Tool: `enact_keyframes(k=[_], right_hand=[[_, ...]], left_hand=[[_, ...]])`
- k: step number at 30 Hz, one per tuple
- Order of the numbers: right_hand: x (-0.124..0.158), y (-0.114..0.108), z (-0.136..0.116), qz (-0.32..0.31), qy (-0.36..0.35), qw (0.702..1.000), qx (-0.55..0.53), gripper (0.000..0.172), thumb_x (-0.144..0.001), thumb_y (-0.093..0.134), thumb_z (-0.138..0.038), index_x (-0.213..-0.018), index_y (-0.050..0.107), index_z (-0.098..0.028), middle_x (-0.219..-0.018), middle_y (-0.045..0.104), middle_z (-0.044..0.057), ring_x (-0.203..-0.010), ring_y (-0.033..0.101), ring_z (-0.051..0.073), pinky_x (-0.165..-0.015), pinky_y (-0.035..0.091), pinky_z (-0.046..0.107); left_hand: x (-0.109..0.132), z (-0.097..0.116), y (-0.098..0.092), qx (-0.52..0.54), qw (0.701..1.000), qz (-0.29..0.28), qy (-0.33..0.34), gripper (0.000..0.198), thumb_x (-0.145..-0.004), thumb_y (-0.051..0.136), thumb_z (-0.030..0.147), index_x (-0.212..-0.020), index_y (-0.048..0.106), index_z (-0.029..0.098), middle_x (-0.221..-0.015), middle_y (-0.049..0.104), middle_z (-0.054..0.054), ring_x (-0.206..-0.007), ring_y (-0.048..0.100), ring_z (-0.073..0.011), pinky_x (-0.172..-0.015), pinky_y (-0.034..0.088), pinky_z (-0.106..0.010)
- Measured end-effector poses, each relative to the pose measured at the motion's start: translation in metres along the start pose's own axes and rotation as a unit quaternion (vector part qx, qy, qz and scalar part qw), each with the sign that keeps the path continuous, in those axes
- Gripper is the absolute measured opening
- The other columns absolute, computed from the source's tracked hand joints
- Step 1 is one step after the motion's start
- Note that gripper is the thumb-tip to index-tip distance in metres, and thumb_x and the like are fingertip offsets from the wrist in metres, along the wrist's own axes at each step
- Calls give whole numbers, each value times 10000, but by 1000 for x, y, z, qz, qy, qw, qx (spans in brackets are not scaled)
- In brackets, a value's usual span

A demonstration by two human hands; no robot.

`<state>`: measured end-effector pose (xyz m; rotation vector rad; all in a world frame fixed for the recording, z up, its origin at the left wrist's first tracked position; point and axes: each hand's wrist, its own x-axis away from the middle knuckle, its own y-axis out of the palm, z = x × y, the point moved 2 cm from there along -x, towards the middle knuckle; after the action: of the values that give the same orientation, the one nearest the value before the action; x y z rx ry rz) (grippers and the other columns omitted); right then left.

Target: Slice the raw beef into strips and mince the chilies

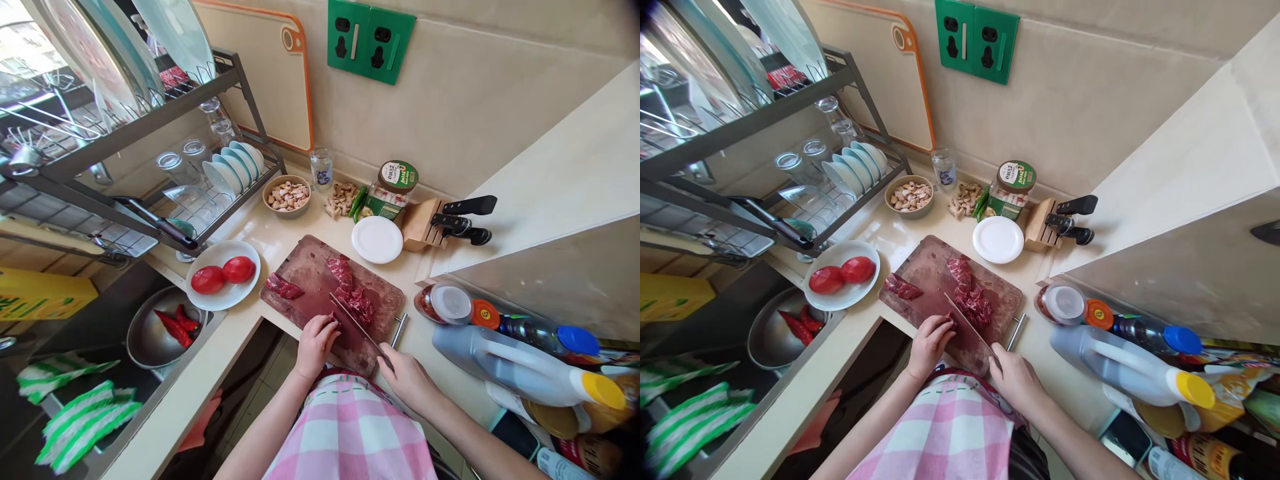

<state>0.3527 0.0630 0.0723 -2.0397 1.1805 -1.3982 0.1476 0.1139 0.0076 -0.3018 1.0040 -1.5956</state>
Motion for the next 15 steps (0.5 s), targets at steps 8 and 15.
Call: enact_keyframes(k=[8, 15], right_hand=[[21, -5, -11, -9, -41, 998, 37, 255, -877, 294, -260, -1023, 503, -256, -837, 667, 16, -728, 623, 147, -568, 338, 210], [33, 7, 3, -45, -10, 993, 109, 238, -850, 337, -206, -987, 529, -241, -769, 675, 38, -664, 639, 190, -518, 312, 240]], left_hand=[[-5, 6, -3, -60, 998, -29, 18, 166, -837, 488, 193, -912, 635, 208, -911, 616, -60, -962, 540, -204, -856, 488, -369], [-3, 3, -1, -33, 999, -37, 16, 177, -836, 467, 151, -889, 624, 213, -916, 590, -56, -987, 525, -196, -852, 488, -352]])
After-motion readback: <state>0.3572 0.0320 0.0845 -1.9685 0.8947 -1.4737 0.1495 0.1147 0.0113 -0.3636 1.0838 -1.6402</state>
